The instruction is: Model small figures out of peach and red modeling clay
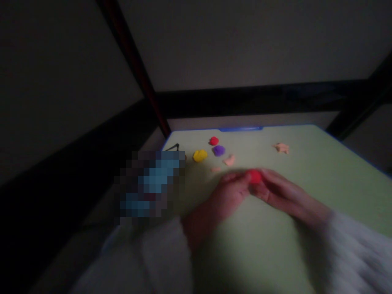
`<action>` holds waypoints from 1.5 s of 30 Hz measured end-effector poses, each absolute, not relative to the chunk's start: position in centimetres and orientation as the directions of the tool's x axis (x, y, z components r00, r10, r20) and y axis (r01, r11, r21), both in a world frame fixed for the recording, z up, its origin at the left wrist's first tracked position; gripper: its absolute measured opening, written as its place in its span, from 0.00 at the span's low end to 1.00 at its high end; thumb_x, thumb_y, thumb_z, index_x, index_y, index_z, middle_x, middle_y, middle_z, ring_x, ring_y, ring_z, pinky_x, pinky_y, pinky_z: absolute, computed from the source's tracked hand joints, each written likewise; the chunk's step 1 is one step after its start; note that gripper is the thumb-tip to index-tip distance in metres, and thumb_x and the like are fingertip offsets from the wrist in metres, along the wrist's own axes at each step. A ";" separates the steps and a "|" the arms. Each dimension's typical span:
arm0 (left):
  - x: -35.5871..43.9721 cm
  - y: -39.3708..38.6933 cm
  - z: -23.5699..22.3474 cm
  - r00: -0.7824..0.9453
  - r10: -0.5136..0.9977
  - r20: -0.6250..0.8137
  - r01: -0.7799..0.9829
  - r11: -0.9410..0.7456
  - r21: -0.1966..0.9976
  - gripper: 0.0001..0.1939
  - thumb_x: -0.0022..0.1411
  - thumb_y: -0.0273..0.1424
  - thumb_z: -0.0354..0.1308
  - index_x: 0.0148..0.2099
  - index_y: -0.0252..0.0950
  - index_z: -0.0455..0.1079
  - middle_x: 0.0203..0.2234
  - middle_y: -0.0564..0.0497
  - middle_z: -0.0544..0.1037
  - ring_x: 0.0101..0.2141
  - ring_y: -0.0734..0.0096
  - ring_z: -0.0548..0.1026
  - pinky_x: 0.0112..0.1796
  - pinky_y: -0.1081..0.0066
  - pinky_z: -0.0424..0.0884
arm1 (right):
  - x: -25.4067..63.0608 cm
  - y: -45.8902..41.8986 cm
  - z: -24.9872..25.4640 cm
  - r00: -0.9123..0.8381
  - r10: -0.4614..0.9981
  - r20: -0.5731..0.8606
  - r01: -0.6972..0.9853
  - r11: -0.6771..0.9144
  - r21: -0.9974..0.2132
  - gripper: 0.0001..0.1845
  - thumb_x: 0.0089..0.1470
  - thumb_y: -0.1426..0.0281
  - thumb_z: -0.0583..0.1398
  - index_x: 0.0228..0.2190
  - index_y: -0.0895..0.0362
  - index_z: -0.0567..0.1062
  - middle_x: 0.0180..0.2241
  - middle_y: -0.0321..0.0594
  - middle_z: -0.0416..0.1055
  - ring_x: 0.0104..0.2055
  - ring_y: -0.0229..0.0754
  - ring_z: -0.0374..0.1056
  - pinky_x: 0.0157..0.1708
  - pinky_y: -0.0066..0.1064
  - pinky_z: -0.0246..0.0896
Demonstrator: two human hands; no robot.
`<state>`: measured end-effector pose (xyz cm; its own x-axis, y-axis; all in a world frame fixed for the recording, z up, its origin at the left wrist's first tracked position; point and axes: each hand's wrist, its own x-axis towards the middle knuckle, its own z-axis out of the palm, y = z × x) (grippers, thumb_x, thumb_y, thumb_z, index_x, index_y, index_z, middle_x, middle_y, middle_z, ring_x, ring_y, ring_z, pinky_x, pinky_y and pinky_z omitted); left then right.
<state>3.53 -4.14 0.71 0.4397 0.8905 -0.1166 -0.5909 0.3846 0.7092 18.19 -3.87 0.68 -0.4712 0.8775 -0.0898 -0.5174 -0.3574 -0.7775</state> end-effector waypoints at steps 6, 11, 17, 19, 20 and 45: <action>3.5 -3.7 1.0 0.453 0.877 -0.163 -0.617 0.440 0.653 0.08 0.50 0.31 0.62 0.26 0.34 0.66 0.15 0.59 0.61 0.20 0.80 0.61 0.30 0.73 0.61 | 18.3 -3.7 0.6 -0.493 0.868 -0.053 -0.515 -0.340 -0.787 0.05 0.48 0.70 0.64 0.27 0.59 0.76 0.22 0.33 0.68 0.23 0.30 0.62 0.27 0.22 0.60; 3.4 -3.6 0.8 0.466 0.872 -0.152 -0.608 0.440 0.661 0.09 0.48 0.30 0.63 0.25 0.34 0.66 0.18 0.56 0.66 0.24 0.78 0.66 0.31 0.73 0.62 | 18.5 -3.8 0.8 -0.468 0.876 -0.117 -0.484 -0.365 -0.795 0.05 0.45 0.70 0.65 0.26 0.59 0.76 0.25 0.33 0.71 0.26 0.31 0.64 0.30 0.23 0.62; 3.7 -4.1 1.2 0.517 0.846 -0.132 -0.603 0.469 0.645 0.05 0.51 0.26 0.59 0.25 0.33 0.67 0.18 0.56 0.65 0.21 0.81 0.62 0.27 0.77 0.61 | 18.2 -3.9 0.9 -0.443 0.893 -0.083 -0.528 -0.334 -0.781 0.06 0.47 0.70 0.65 0.22 0.57 0.74 0.21 0.30 0.68 0.22 0.28 0.62 0.25 0.20 0.60; 3.8 -4.1 1.4 0.507 0.843 -0.179 -0.595 0.492 0.636 0.06 0.52 0.26 0.59 0.24 0.33 0.66 0.17 0.57 0.62 0.19 0.82 0.58 0.24 0.78 0.58 | 18.0 -4.0 1.1 -0.442 0.895 -0.064 -0.524 -0.316 -0.791 0.07 0.47 0.69 0.64 0.21 0.57 0.74 0.19 0.29 0.66 0.21 0.28 0.61 0.23 0.19 0.59; 3.8 -4.1 1.5 0.503 0.843 -0.193 -0.592 0.498 0.633 0.08 0.52 0.27 0.58 0.23 0.33 0.65 0.16 0.58 0.61 0.18 0.82 0.56 0.23 0.78 0.57 | 18.0 -4.0 1.1 -0.442 0.895 -0.061 -0.523 -0.312 -0.793 0.07 0.47 0.69 0.64 0.21 0.57 0.73 0.19 0.29 0.66 0.21 0.28 0.60 0.22 0.18 0.59; 3.7 -4.0 1.1 0.406 0.910 -0.085 -0.458 0.283 0.843 0.07 0.48 0.30 0.62 0.29 0.32 0.72 0.24 0.50 0.73 0.29 0.73 0.69 0.33 0.72 0.63 | 17.9 -4.1 1.2 -0.397 0.915 -0.079 -0.538 -0.301 -0.787 0.07 0.45 0.68 0.66 0.23 0.57 0.74 0.22 0.30 0.68 0.24 0.29 0.62 0.26 0.20 0.60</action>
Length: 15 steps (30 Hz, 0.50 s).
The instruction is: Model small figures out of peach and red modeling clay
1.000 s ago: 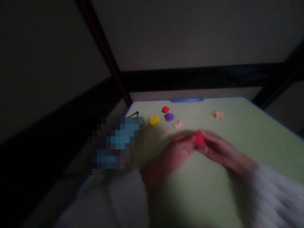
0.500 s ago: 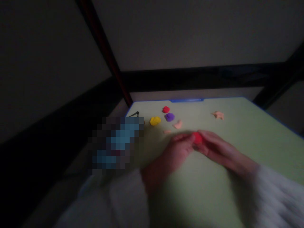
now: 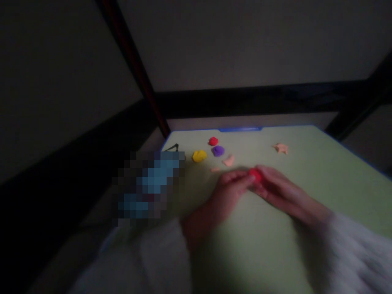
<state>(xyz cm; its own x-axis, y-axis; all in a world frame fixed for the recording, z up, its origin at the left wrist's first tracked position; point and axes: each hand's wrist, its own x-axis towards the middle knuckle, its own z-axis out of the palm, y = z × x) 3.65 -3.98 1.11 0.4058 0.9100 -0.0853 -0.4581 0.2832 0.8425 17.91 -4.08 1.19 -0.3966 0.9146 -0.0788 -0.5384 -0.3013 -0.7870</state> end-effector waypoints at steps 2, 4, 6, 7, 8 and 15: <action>3.5 -3.7 0.9 0.381 0.922 -0.070 -0.420 0.240 0.875 0.09 0.48 0.33 0.62 0.30 0.32 0.72 0.24 0.50 0.73 0.28 0.74 0.69 0.33 0.72 0.62 | 17.9 -4.2 1.4 -0.394 0.916 -0.071 -0.520 -0.286 -0.805 0.06 0.42 0.70 0.67 0.24 0.57 0.75 0.24 0.31 0.70 0.25 0.28 0.63 0.27 0.19 0.60; 3.1 -3.2 0.9 0.283 0.959 -0.030 -0.331 0.126 0.935 0.10 0.50 0.36 0.60 0.30 0.33 0.72 0.21 0.53 0.71 0.26 0.76 0.66 0.32 0.72 0.61 | 17.8 -4.2 1.5 -0.392 0.918 -0.067 -0.503 -0.274 -0.820 0.06 0.42 0.70 0.67 0.24 0.58 0.76 0.24 0.31 0.70 0.26 0.28 0.63 0.26 0.18 0.59; 2.5 -2.4 1.1 0.131 0.989 0.063 -0.138 -0.045 0.989 0.09 0.51 0.35 0.59 0.26 0.34 0.72 0.18 0.55 0.67 0.25 0.76 0.64 0.31 0.73 0.60 | 17.8 -4.2 1.6 -0.383 0.922 -0.058 -0.507 -0.262 -0.821 0.05 0.44 0.70 0.66 0.24 0.58 0.75 0.23 0.31 0.70 0.25 0.28 0.63 0.25 0.18 0.59; 2.1 -2.0 1.2 0.070 0.988 0.136 -0.022 -0.135 0.991 0.07 0.51 0.33 0.59 0.25 0.34 0.71 0.19 0.55 0.67 0.25 0.76 0.64 0.31 0.72 0.59 | 17.8 -4.2 1.6 -0.376 0.925 -0.055 -0.517 -0.259 -0.816 0.05 0.45 0.70 0.66 0.24 0.57 0.75 0.23 0.31 0.70 0.25 0.28 0.63 0.25 0.18 0.59; 1.7 -1.6 1.3 -0.009 0.977 0.213 0.102 -0.211 0.972 0.06 0.50 0.31 0.59 0.24 0.34 0.70 0.19 0.55 0.66 0.25 0.76 0.63 0.30 0.72 0.59 | 17.9 -4.1 1.6 -0.367 0.929 -0.058 -0.527 -0.259 -0.809 0.05 0.45 0.70 0.66 0.24 0.57 0.76 0.24 0.31 0.70 0.25 0.28 0.63 0.25 0.18 0.60; 0.0 0.2 1.4 -0.110 0.912 0.396 0.581 -0.264 0.770 0.08 0.47 0.35 0.63 0.25 0.35 0.73 0.26 0.51 0.65 0.30 0.70 0.64 0.37 0.66 0.61 | 18.1 -3.7 1.3 -0.331 0.939 -0.091 -0.576 -0.278 -0.769 0.06 0.43 0.68 0.67 0.27 0.57 0.77 0.25 0.32 0.72 0.24 0.29 0.64 0.27 0.20 0.63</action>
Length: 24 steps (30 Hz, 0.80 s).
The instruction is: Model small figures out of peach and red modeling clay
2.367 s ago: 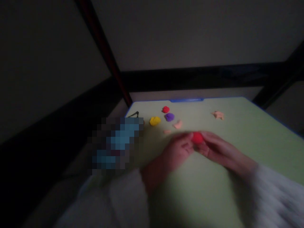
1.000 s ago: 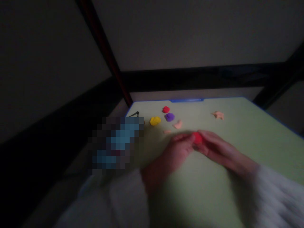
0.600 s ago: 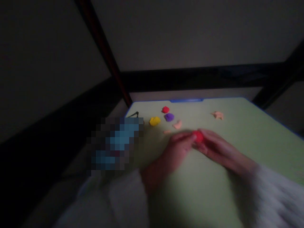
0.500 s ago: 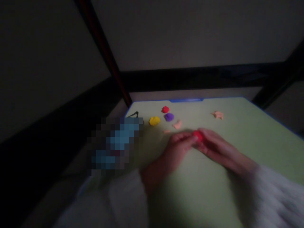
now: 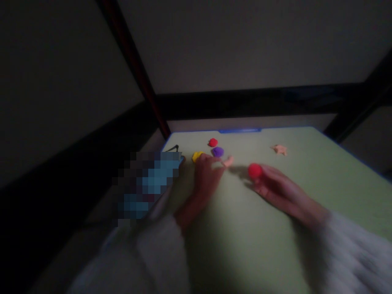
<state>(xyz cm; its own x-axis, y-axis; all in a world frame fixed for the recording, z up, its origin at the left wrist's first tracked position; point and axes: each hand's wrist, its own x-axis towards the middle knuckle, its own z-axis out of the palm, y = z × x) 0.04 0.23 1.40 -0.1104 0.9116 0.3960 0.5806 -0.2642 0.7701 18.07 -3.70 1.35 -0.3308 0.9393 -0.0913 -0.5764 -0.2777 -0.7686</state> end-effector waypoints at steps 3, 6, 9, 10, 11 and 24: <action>0.2 0.1 1.5 -0.137 0.912 0.387 0.558 -0.251 0.791 0.09 0.47 0.36 0.63 0.25 0.34 0.73 0.26 0.50 0.66 0.32 0.69 0.65 0.39 0.65 0.62 | 17.9 -3.7 1.5 -0.305 0.946 -0.106 -0.534 -0.262 -0.804 0.07 0.43 0.67 0.67 0.27 0.56 0.77 0.26 0.33 0.72 0.25 0.30 0.64 0.28 0.22 0.63; 0.7 -0.6 1.8 -0.118 0.955 0.272 0.294 -0.228 0.928 0.08 0.49 0.34 0.61 0.25 0.33 0.71 0.26 0.51 0.68 0.28 0.74 0.65 0.36 0.69 0.63 | 17.8 -3.9 1.8 -0.178 0.984 0.027 -0.339 -0.035 -0.940 0.07 0.47 0.65 0.64 0.26 0.56 0.77 0.28 0.36 0.71 0.28 0.33 0.64 0.28 0.25 0.61; 1.6 -1.9 1.8 0.128 0.986 -0.103 -0.183 0.125 0.975 0.10 0.56 0.35 0.55 0.32 0.32 0.71 0.28 0.49 0.73 0.30 0.73 0.69 0.38 0.70 0.66 | 17.9 -4.2 1.9 -0.103 0.902 0.419 0.112 0.429 -0.896 0.05 0.50 0.67 0.62 0.28 0.55 0.78 0.32 0.41 0.69 0.35 0.39 0.65 0.33 0.30 0.61; 1.8 -2.3 1.8 0.218 0.955 -0.201 -0.332 0.266 0.905 0.11 0.58 0.35 0.53 0.34 0.32 0.70 0.31 0.47 0.74 0.34 0.72 0.71 0.41 0.69 0.66 | 18.0 -4.4 1.9 -0.150 0.833 0.533 0.250 0.554 -0.794 0.05 0.50 0.69 0.62 0.29 0.55 0.78 0.34 0.42 0.68 0.36 0.41 0.64 0.34 0.32 0.62; 2.0 -2.7 1.7 0.315 0.914 -0.254 -0.422 0.375 0.826 0.10 0.59 0.33 0.51 0.36 0.32 0.70 0.34 0.46 0.74 0.36 0.72 0.72 0.44 0.68 0.66 | 18.1 -4.5 1.8 -0.221 0.764 0.606 0.347 0.642 -0.684 0.05 0.50 0.70 0.62 0.31 0.54 0.78 0.35 0.42 0.67 0.37 0.42 0.64 0.35 0.33 0.62; 2.4 -3.5 1.6 0.382 0.900 -0.208 -0.534 0.399 0.746 0.10 0.58 0.24 0.53 0.43 0.32 0.68 0.42 0.45 0.75 0.46 0.66 0.72 0.51 0.65 0.63 | 18.4 -3.9 1.6 -0.165 0.836 0.523 0.363 0.544 -0.756 0.06 0.51 0.67 0.61 0.33 0.55 0.72 0.33 0.39 0.66 0.34 0.39 0.64 0.31 0.31 0.61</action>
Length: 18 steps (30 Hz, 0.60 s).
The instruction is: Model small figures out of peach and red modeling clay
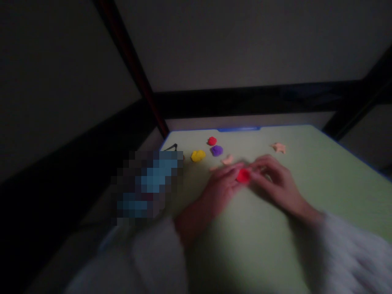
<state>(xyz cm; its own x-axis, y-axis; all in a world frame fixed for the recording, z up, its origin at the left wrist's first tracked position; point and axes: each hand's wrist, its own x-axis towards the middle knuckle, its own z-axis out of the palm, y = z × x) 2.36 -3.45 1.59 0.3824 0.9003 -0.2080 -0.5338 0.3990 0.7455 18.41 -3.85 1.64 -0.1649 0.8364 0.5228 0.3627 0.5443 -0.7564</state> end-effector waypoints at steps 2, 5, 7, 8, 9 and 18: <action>2.4 -3.5 1.7 0.371 0.902 -0.219 -0.517 0.397 0.758 0.10 0.58 0.26 0.54 0.43 0.33 0.68 0.45 0.44 0.74 0.47 0.65 0.71 0.51 0.64 0.64 | 18.4 -3.9 1.8 -0.131 0.873 0.470 0.328 0.486 -0.810 0.04 0.53 0.68 0.59 0.30 0.56 0.73 0.31 0.38 0.67 0.32 0.38 0.64 0.30 0.29 0.59; 2.4 -3.6 1.8 0.372 0.900 -0.227 -0.490 0.398 0.775 0.11 0.58 0.29 0.55 0.43 0.32 0.68 0.44 0.43 0.73 0.47 0.62 0.71 0.49 0.63 0.65 | 18.4 -3.9 2.1 -0.108 0.909 0.403 0.277 0.417 -0.866 0.07 0.54 0.68 0.58 0.26 0.56 0.73 0.27 0.36 0.66 0.29 0.37 0.62 0.28 0.28 0.56; 2.5 -3.6 1.8 0.374 0.897 -0.237 -0.470 0.403 0.785 0.11 0.56 0.30 0.57 0.43 0.32 0.67 0.41 0.44 0.74 0.44 0.63 0.73 0.47 0.63 0.66 | 18.4 -4.0 2.2 -0.132 0.927 0.351 0.245 0.373 -0.895 0.08 0.53 0.67 0.58 0.25 0.56 0.73 0.25 0.36 0.65 0.28 0.36 0.61 0.27 0.28 0.55; 2.5 -3.6 1.8 0.372 0.895 -0.245 -0.459 0.407 0.790 0.11 0.56 0.31 0.58 0.42 0.32 0.67 0.39 0.45 0.74 0.42 0.64 0.74 0.46 0.63 0.66 | 18.4 -4.0 2.2 -0.155 0.932 0.326 0.239 0.356 -0.903 0.09 0.53 0.66 0.58 0.25 0.56 0.73 0.25 0.36 0.65 0.28 0.36 0.61 0.28 0.29 0.54; 2.5 -3.6 1.8 0.369 0.894 -0.254 -0.449 0.410 0.794 0.11 0.55 0.31 0.58 0.41 0.33 0.66 0.38 0.46 0.74 0.40 0.66 0.74 0.45 0.64 0.67 | 18.4 -4.0 2.2 -0.182 0.934 0.306 0.239 0.344 -0.908 0.09 0.53 0.66 0.58 0.25 0.56 0.74 0.26 0.36 0.65 0.28 0.37 0.61 0.28 0.29 0.55; 2.8 -3.6 1.4 0.279 0.927 -0.252 -0.286 0.330 0.899 0.18 0.52 0.28 0.61 0.46 0.32 0.64 0.32 0.49 0.73 0.31 0.77 0.72 0.38 0.71 0.69 | 18.0 -3.9 1.8 -0.258 0.931 0.257 0.318 0.333 -0.888 0.08 0.47 0.65 0.61 0.23 0.57 0.74 0.25 0.36 0.61 0.26 0.37 0.59 0.24 0.29 0.54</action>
<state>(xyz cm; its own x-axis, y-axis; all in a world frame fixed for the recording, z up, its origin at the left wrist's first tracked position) 2.83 -3.57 1.43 0.2790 0.9268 -0.2516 -0.2865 0.3304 0.8993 17.99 -3.88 1.81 -0.2582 0.9312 0.2574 0.3179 0.3334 -0.8876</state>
